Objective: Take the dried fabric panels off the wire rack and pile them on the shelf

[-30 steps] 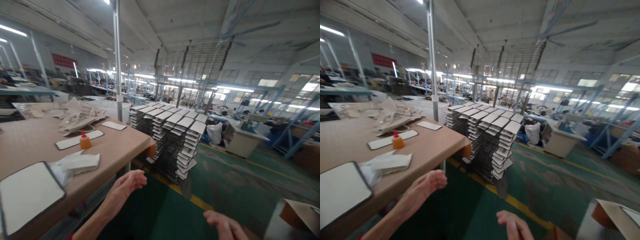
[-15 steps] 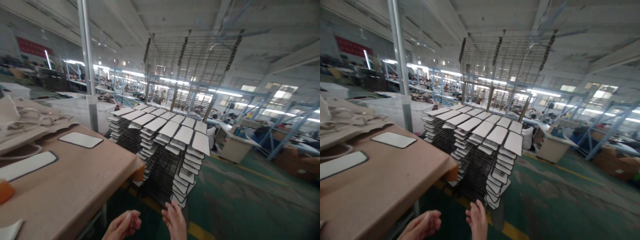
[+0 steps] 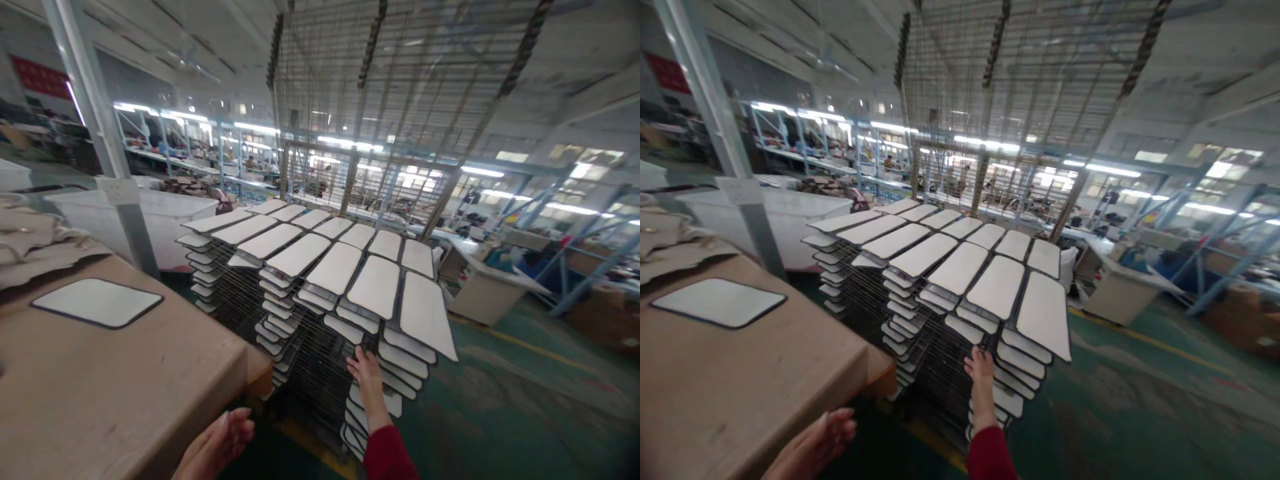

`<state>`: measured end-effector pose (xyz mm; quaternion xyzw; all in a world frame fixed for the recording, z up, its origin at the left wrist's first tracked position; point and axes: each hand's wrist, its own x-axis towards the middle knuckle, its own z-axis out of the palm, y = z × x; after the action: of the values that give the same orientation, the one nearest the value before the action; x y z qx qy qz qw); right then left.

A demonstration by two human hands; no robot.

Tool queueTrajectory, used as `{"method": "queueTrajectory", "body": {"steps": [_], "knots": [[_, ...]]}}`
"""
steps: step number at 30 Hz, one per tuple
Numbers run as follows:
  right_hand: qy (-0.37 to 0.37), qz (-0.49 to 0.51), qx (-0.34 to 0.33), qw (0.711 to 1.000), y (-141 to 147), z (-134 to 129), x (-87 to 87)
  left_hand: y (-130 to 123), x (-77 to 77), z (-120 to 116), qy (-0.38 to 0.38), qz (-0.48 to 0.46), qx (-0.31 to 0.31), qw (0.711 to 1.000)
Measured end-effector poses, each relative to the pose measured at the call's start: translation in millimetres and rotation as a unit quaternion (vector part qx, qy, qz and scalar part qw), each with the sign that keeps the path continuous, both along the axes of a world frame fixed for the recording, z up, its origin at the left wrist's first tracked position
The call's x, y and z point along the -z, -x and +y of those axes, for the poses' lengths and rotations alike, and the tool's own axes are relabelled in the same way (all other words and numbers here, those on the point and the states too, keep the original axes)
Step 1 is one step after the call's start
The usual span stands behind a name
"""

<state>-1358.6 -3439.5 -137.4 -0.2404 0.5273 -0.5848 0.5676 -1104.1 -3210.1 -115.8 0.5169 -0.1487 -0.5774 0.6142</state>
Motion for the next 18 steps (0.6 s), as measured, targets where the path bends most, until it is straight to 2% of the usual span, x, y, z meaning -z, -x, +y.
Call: {"method": "queueTrajectory", "body": {"steps": [5, 10, 12, 14, 18], "knots": [[-0.031, -0.024, -0.017, 0.999, -2, -27, 10.2, -1, -3.5, -38, -0.012, 0.000, -0.011, 1.000], [-0.021, -0.063, -0.010, 0.998, -5, -30, 3.7, -7, 10.4, -64, -0.010, 0.011, 0.002, 1.000], [-0.020, -0.069, -0.018, 0.997, -9, -16, 0.9, -13, 17.0, -76, -0.011, 0.016, 0.029, 0.999], [-0.025, -0.067, -0.034, 0.997, -16, 9, 0.7, -18, 20.0, -88, -0.005, 0.004, 0.053, 0.999], [-0.036, -0.044, -0.087, 0.995, -45, 89, 7.3, -21, 15.3, -106, 0.012, -0.036, 0.107, 0.994]]}}
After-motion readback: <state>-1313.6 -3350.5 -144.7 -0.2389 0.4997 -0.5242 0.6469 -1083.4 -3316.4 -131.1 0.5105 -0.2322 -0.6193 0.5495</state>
